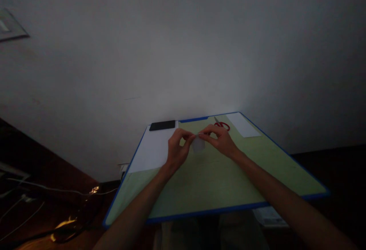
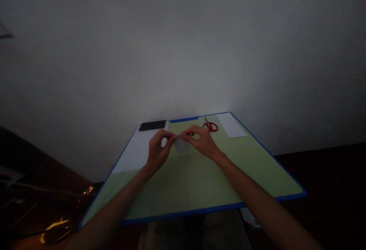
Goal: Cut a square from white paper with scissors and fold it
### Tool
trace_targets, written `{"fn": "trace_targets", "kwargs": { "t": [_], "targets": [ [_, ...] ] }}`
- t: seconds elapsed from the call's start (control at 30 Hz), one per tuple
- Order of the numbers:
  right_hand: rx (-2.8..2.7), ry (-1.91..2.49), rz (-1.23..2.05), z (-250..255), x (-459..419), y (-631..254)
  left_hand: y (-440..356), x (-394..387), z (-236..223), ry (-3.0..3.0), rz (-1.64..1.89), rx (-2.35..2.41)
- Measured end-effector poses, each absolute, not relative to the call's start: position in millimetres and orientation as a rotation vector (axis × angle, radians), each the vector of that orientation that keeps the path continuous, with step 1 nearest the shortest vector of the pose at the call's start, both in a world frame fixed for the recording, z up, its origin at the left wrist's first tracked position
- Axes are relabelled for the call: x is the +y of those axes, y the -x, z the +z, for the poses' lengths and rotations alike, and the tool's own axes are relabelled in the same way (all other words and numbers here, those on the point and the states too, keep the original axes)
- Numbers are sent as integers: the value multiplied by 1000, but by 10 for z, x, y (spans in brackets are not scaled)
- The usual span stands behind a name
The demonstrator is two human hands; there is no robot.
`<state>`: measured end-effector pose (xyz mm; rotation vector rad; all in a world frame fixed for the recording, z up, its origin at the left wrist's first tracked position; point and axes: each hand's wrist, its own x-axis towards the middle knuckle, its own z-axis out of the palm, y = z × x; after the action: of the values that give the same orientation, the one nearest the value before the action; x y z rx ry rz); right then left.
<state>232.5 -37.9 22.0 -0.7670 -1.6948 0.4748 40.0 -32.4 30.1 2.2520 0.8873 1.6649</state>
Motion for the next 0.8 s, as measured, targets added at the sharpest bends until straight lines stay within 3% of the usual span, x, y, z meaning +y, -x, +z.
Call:
{"fn": "trace_targets", "kwargs": {
  "t": [0.47,0.67,0.8],
  "targets": [
    [-1736,825,428,209,-346,-2332,-415,-271,223,-1900,1514,882],
    [-1785,860,278,185,-344,-2315,-451,-310,220,-1967,1412,871],
    [-1772,827,366,171,-333,-2319,-435,-325,275,-2130,1429,881]
  ]
}}
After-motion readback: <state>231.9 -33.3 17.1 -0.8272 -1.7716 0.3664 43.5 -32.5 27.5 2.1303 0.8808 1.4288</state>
